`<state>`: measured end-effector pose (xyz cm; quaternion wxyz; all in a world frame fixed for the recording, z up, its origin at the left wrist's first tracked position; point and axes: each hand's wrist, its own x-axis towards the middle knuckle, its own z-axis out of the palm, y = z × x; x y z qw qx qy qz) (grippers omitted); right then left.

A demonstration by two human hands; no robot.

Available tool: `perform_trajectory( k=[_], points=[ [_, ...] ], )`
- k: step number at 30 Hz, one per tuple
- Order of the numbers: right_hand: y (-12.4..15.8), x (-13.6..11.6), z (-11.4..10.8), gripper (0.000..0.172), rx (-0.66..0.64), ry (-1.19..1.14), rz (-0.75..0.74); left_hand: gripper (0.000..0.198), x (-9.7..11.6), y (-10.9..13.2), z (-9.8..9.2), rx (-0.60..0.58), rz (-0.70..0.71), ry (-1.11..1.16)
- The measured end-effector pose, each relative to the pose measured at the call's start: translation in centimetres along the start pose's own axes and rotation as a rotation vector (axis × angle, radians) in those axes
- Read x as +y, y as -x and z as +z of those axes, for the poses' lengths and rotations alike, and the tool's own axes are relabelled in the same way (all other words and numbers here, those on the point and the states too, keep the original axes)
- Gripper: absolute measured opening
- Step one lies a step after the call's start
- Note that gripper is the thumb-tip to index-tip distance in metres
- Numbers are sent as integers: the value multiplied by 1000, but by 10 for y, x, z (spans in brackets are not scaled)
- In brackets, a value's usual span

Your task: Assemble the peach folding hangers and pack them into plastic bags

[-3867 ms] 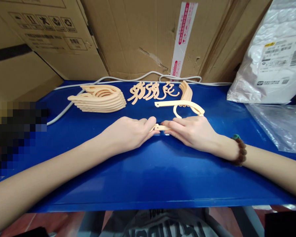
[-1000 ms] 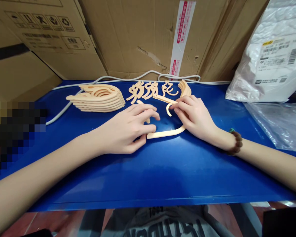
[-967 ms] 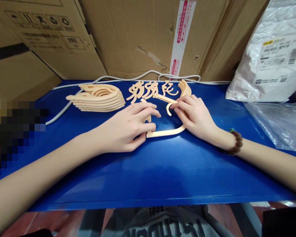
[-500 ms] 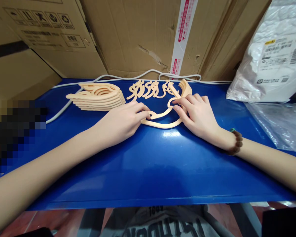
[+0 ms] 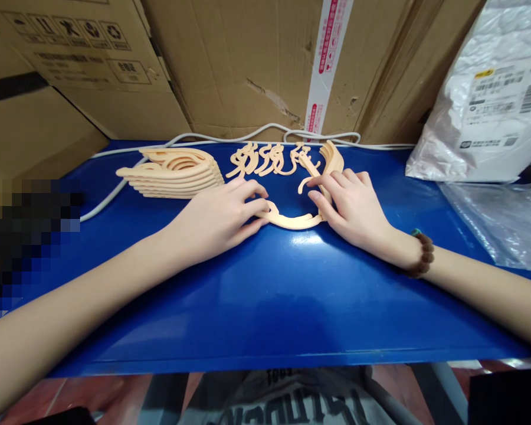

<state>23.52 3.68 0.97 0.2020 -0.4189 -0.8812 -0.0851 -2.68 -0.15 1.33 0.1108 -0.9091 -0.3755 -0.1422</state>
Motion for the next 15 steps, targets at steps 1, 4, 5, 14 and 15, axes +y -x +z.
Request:
perform_trajectory(
  k=[1,4,5,14,15],
  points=[
    [0,0,0,36,-4,-8,-10,30,0,0,0,10,4,-9],
    [1,-1,-1,36,7,-39,-44,28,0,-1,1,30,19,-26],
    [2,-1,-1,37,14,-49,-58,27,0,-1,1,30,21,-27],
    [2,-1,-5,48,30,-192,-291,26,5,-1,1,40,-86,-26],
    [3,-1,-5,48,39,-211,-329,28,5,-1,1,37,-123,-43]
  ],
)
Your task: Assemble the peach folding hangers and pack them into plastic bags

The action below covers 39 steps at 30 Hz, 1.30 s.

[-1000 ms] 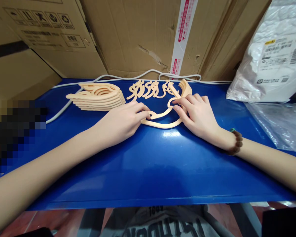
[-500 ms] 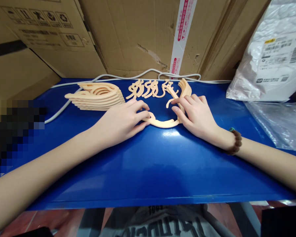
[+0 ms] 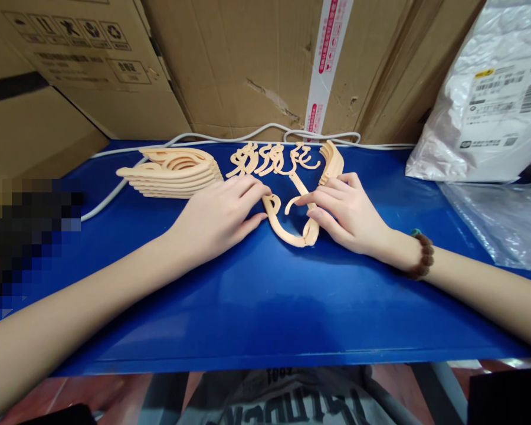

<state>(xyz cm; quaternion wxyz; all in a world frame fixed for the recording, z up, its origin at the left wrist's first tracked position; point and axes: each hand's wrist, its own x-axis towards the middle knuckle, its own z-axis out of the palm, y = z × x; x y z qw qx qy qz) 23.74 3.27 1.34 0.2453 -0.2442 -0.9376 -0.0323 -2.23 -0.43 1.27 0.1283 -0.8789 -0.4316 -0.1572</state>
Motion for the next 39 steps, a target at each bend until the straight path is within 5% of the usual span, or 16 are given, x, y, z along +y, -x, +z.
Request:
perform_trajectory(
  k=[5,12,18,25,30,39],
  points=[
    [1,0,-1,46,36,-23,-167,31,3,-1,2,-100,-141,111],
    [0,-3,0,36,-24,77,-365,35,14,0,5,-78,-261,568],
    [0,-6,1,28,23,292,-357,29,13,-4,10,-80,-295,714],
    [-1,-1,6,27,30,274,-187,26,-4,-21,14,-110,-110,565],
    [-1,-4,3,27,-44,154,-262,31,-16,-38,17,-116,-97,547],
    [-2,-7,0,37,-40,82,-326,39,-61,-84,-21,-174,-386,106]
  ],
)
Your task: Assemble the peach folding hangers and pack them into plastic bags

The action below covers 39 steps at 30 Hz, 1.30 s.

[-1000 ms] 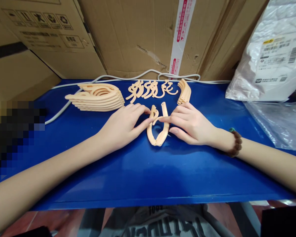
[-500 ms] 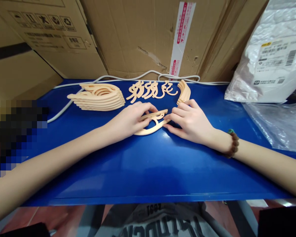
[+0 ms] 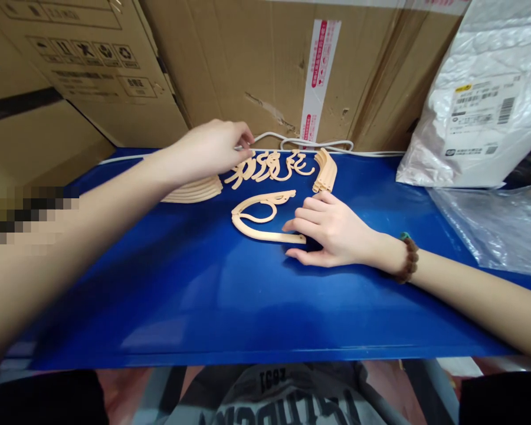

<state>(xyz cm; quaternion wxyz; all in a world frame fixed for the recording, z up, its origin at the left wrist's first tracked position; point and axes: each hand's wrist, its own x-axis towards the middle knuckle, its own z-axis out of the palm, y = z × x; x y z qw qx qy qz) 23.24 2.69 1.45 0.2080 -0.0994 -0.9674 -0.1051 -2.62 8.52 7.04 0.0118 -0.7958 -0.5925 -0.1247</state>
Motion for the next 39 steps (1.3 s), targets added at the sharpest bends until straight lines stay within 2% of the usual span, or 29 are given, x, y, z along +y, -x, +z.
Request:
perform_trajectory(
  k=[3,6,10,14,16,17,20,21,23,25,28,31,34,37,39],
  points=[
    [0,0,0,41,9,19,6,47,-6,-27,-4,-154,-176,-244],
    [0,0,0,43,3,43,22,49,-6,-47,2,-318,-211,-355],
    [0,-1,-2,43,-10,77,18,50,-2,-57,4,-408,-220,-368],
    [1,-2,-2,42,-1,70,34,36,0,-61,-4,-535,-233,-292],
    [1,-1,-1,39,15,-22,112,32,1,-62,-11,-526,-224,-248],
    [1,1,0,37,31,-96,176,31,2,-60,-16,-478,-234,-212],
    [2,4,2,29,146,-314,396,35,12,-50,-35,-214,-276,6],
    [3,5,2,26,201,-357,460,38,18,-43,-41,-135,-243,116],
    [3,6,2,24,303,-395,550,44,33,-27,-51,-81,-192,293],
    [4,6,2,27,366,-427,585,42,49,-7,-53,-116,-135,461],
    [5,5,1,40,409,-500,551,30,69,25,-40,-156,-97,766],
    [5,3,0,49,367,-448,452,15,75,53,-18,-206,-223,926],
    [4,-1,-1,46,302,-300,374,20,74,71,-1,-263,-273,1056],
    [2,-5,-5,37,304,-207,363,22,74,81,6,-293,-328,1190],
    [0,-7,-9,31,235,-109,301,21,76,85,9,-333,-342,1232]
  ],
)
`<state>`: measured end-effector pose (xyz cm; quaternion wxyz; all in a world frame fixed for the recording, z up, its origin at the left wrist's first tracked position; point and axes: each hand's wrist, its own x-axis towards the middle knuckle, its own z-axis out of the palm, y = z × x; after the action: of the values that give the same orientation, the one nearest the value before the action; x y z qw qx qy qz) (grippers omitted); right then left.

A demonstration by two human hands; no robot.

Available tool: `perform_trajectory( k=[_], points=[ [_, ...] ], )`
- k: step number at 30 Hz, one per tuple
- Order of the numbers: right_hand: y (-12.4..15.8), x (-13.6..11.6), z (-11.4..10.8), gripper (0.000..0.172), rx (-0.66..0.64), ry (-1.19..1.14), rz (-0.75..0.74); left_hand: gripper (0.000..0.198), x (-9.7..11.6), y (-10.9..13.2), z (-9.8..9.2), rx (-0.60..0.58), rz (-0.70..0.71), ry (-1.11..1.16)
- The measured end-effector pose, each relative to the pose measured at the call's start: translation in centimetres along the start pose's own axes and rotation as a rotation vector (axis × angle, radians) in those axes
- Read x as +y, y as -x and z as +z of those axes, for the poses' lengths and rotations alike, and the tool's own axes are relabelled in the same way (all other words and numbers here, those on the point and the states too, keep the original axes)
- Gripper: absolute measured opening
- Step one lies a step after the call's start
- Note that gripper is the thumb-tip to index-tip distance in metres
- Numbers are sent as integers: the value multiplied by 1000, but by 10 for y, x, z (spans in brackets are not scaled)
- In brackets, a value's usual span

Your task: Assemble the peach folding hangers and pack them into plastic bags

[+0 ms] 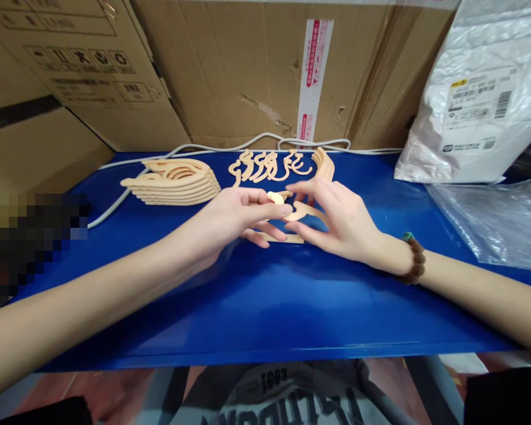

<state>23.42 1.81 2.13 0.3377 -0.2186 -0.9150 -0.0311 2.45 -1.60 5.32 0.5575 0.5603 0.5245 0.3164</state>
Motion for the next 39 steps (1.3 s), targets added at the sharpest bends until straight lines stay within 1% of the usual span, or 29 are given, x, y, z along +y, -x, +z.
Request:
perform_trajectory(
  k=[1,3,5,8,10,12,13,15,17,18,19,22,24,28,31,35,39],
  points=[
    [-1,-1,-2,29,-54,63,-53,23,-1,0,2,-21,-14,1],
    [-5,-2,-7,34,-176,171,-152,27,-4,0,3,-54,-29,-29],
    [-10,-2,-12,39,-274,225,-190,30,-7,-2,2,-62,-7,-90],
    [-15,1,-20,38,-407,254,-136,34,-13,-6,-4,-13,125,-244],
    [-13,5,-25,34,-451,275,-65,39,-17,-9,-11,52,243,-420],
    [-7,10,-27,31,-441,269,27,41,-23,-12,-17,87,393,-623],
    [-3,12,-28,29,-405,248,87,40,-26,-14,-19,78,478,-704],
    [7,16,-26,28,-283,183,214,34,-32,-17,-22,11,623,-792],
    [14,18,-23,31,-183,124,284,31,-37,-20,-24,-60,685,-810],
    [17,18,-22,34,-171,107,289,32,-39,-21,-24,-78,692,-812],
    [19,18,-20,37,-185,101,279,34,-41,-22,-24,-93,695,-824],
    [21,17,-17,42,-281,112,238,35,-45,-24,-26,-151,701,-910],
    [22,16,-16,44,-320,111,215,32,-46,-26,-28,-203,706,-944],
    [24,12,-15,41,-342,128,189,30,-47,-27,-29,-269,698,-940],
    [24,13,-15,41,-366,152,179,27,-46,-25,-28,-272,671,-932],
    [23,15,-16,47,-370,124,209,27,-46,-21,-23,-239,663,-889],
    [23,15,-15,53,-412,119,245,26,-47,-19,-18,-189,668,-845]
  ],
)
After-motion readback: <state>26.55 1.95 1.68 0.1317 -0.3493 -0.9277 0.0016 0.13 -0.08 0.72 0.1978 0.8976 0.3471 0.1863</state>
